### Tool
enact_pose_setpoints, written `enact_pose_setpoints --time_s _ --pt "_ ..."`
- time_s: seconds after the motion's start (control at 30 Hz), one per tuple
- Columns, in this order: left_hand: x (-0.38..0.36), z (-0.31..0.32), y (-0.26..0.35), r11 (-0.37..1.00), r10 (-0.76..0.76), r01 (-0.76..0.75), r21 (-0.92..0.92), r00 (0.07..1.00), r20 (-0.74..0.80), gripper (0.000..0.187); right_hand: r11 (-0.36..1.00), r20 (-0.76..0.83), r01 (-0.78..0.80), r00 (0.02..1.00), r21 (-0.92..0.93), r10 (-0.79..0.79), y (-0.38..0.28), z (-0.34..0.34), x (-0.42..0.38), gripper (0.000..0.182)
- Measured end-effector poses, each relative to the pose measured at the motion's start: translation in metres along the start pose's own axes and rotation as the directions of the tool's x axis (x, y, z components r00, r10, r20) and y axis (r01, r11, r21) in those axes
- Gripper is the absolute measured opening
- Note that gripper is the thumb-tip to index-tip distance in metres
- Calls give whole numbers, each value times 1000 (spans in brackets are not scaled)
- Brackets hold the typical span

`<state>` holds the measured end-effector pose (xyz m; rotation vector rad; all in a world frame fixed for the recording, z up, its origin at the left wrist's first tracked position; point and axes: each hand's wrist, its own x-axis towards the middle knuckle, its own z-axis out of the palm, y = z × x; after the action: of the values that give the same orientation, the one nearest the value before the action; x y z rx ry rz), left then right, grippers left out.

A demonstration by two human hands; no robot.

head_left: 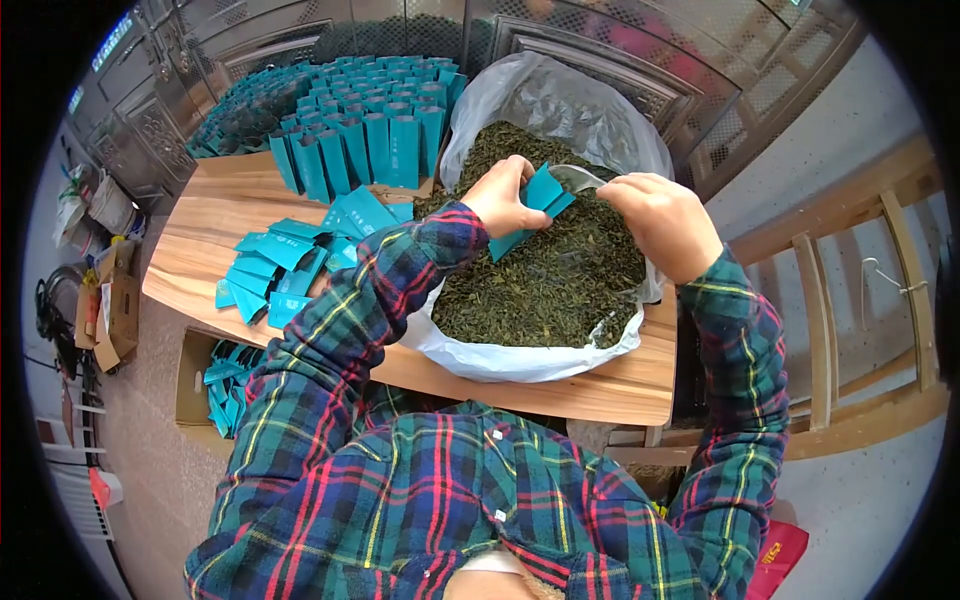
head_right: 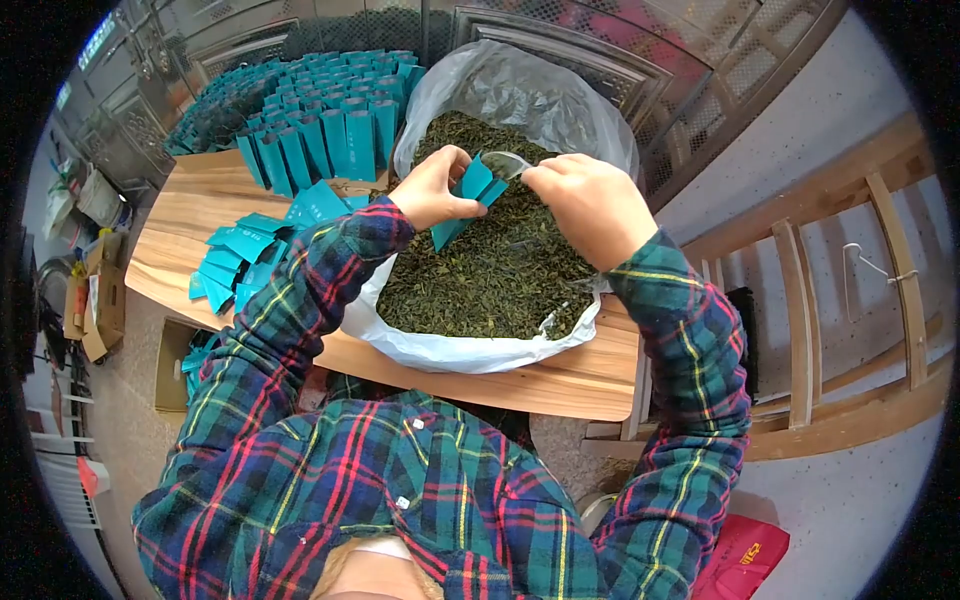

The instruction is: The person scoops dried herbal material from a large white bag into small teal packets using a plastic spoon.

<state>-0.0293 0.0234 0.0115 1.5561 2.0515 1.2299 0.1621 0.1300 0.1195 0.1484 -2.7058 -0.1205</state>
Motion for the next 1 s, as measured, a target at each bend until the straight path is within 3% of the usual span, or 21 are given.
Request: enact_pose_setpoints --time_s 0.07,0.23,0.33,0.37,0.43,0.47,0.53,0.7,0.8,0.9,1.0 --pt "1 3 4 1000 -1 1 2 1000 -4 60 990 112 42 993 -134 -27 -12 -5 3 20" --pt "-2 4 9 999 44 -45 -29 999 -21 62 972 49 63 997 -225 -53 -22 -12 1 22" --pt "-8 -8 3 993 37 -40 -113 999 -29 63 970 -249 -52 969 -239 -9 -13 -12 -16 20" --pt "-12 -17 5 984 44 -53 -168 998 -54 64 973 -247 -41 969 -226 -17 -11 -8 -22 20" --pt "-29 -37 9 960 41 -69 -273 993 -108 65 983 -333 -168 933 -77 133 -7 7 -36 18" --pt "-41 -49 11 963 9 -40 -265 993 -117 65 988 -327 -150 937 -48 126 -8 16 -43 18" --pt "-67 -76 17 956 -19 -41 -290 979 -202 65 930 -290 -323 886 177 362 -14 34 -57 13" --pt "-148 -118 11 922 -173 33 -386 926 -335 63 839 -284 -398 812 371 511 -30 65 -84 13" --pt "-201 -100 -5 864 -386 176 -472 833 -395 62 803 -311 -433 761 411 569 -37 78 -100 13" --pt "-241 -52 -32 887 -408 214 -410 781 -473 60 698 -267 -500 680 513 683 -42 92 -113 17" --pt "-249 -25 -43 870 -466 266 -414 718 -517 61 672 -256 -511 661 535 706 -45 99 -113 18"
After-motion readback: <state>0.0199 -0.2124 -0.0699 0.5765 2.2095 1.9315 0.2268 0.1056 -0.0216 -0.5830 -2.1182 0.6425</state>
